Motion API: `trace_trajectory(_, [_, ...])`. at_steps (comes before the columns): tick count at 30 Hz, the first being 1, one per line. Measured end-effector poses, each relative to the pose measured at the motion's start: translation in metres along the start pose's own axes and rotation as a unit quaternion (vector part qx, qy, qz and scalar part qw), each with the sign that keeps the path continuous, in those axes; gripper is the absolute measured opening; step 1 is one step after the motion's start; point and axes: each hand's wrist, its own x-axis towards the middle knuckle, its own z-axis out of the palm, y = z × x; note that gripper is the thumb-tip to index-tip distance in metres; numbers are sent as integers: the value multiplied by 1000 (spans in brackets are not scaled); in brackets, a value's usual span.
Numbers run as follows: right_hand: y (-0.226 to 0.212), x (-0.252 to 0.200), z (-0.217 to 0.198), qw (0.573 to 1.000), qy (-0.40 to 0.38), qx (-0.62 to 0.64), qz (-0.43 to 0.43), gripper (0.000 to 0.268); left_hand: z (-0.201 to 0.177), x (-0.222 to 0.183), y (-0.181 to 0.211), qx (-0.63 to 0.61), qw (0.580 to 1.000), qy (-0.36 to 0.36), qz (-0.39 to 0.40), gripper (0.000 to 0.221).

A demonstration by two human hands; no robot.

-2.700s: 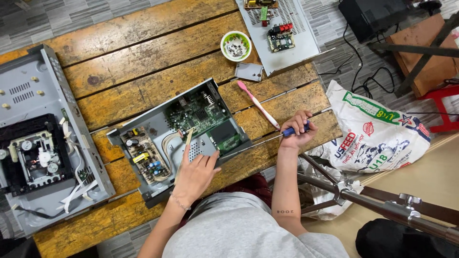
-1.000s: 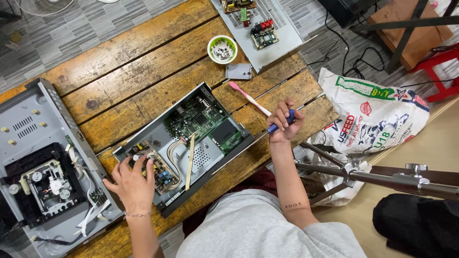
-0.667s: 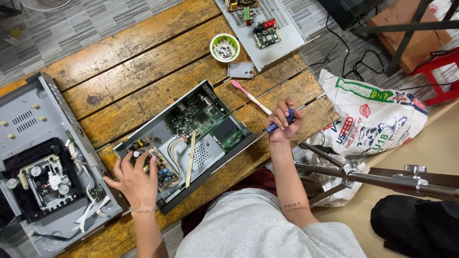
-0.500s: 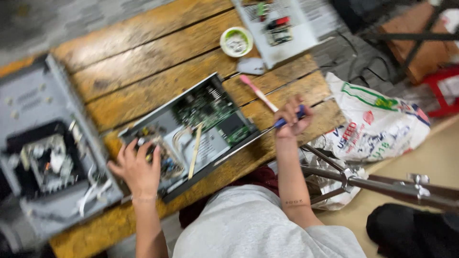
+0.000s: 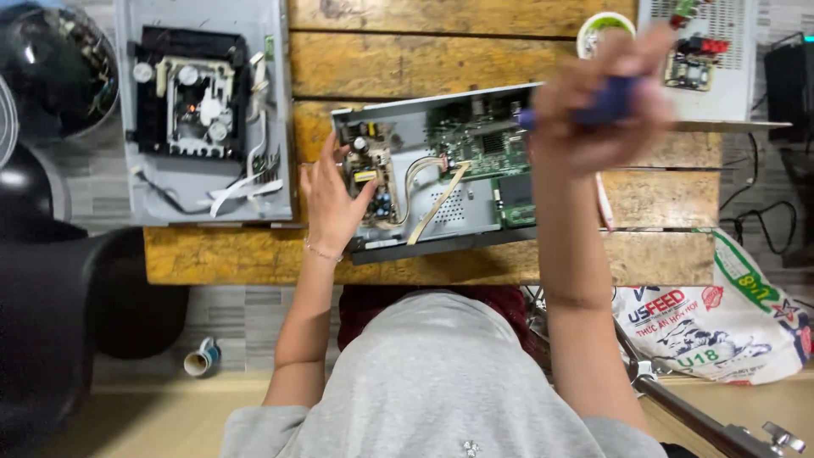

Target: Repairing an electronic device by using a screwdriver to manipulate and disassemble internal components

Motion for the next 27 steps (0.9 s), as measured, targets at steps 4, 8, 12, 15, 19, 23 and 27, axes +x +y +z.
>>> trace_trajectory(4, [49, 11, 53, 1000, 19, 4, -12, 11, -3, -4, -6, -40, 999, 28, 8, 95])
trace_trajectory(8, [69, 14, 92, 1000, 6, -19, 24, 20, -3, -8, -15, -90, 995, 31, -3, 100])
trace_trajectory(12, [84, 10, 97, 996, -18, -87, 32, 18, 0, -10, -16, -93, 996, 3, -16, 101])
trace_trajectory(15, [86, 11, 105, 995, -33, -82, 55, 25, -4, -8, -13, -114, 992, -28, -43, 95])
trace_trajectory(19, [88, 8, 107, 991, -44, -100, 71, 24, -6, -5, -12, -89, 994, -42, -35, 93])
trace_trajectory(23, [90, 5, 109, 992, -42, -88, 83, 29, -8, -4, -10, -70, 995, -58, -35, 92])
trace_trajectory(27, [94, 3, 106, 992, -44, -78, 85, 29, -7, -5, -12, -74, 996, -51, -29, 90])
